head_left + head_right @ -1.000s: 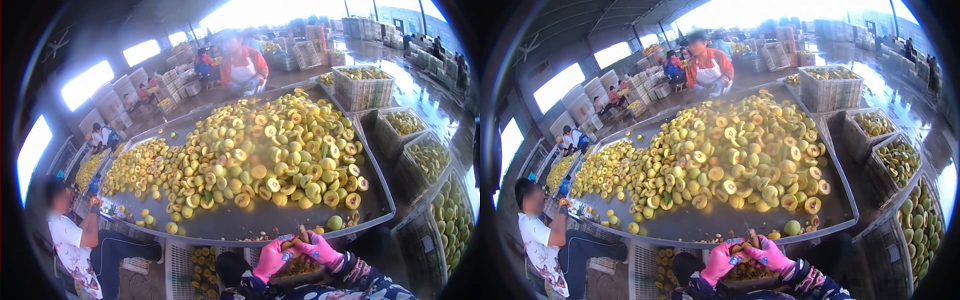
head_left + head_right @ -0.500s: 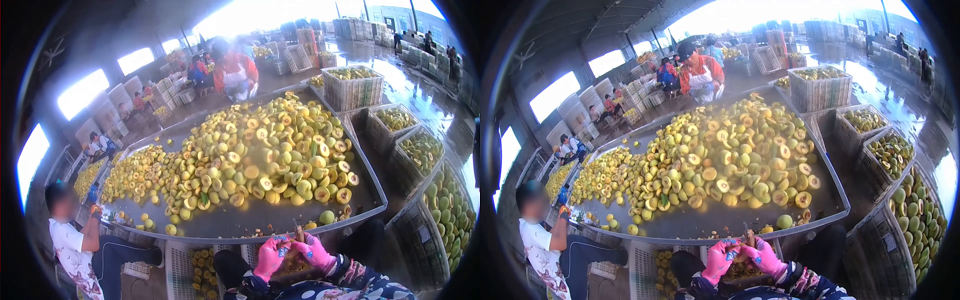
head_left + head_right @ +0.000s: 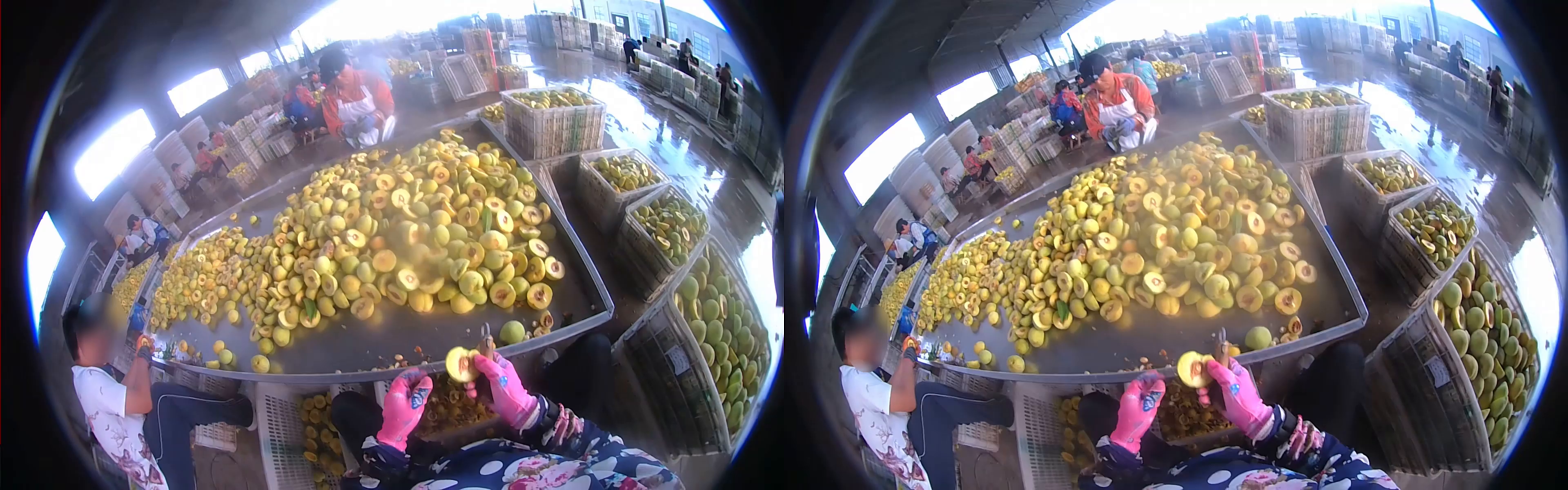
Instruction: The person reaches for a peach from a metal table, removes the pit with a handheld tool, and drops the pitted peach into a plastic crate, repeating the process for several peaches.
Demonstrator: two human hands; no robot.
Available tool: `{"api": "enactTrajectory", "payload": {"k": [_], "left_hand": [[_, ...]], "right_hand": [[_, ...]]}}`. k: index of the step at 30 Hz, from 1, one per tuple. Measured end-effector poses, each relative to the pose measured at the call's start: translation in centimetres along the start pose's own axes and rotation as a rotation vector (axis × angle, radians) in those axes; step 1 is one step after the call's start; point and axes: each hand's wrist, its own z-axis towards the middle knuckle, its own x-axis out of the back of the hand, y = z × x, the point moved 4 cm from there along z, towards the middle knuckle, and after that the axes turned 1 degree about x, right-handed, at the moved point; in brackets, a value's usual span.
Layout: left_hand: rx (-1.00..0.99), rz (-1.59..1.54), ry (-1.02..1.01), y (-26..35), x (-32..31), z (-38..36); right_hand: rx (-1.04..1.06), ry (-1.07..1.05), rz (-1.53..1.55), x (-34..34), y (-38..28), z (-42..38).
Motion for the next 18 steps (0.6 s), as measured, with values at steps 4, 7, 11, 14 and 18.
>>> {"api": "enactTrajectory", "payload": {"k": [4, 7, 11, 14, 18], "left_hand": [[0.154, -0.651, 0.046, 1.6, -3.2, 0.6], [0.29, -0.976, -0.198, 1.1, -2.8, 0.8], [0.411, -1.14, 0.151, 3.1, -3.2, 0.6], [0.381, -1.182, 0.222, 2.5, -2.2, 0.4], [0.329, -1.105, 0.154, 2.7, -2.3, 0.1]], "right_hand": [[0.031, -0.101, 0.013, -0.9, 2.4, 0.7], [0.129, -0.112, -0.114, -2.8, 3.4, 0.2], [-0.075, -0.178, -0.515, -2.0, 1.1, -1.0], [-0.063, -0.21, -0.672, -2.0, 0.3, -2.2], [-0.122, -0.278, -0.938, -3.0, 0.6, -3.3]]}}
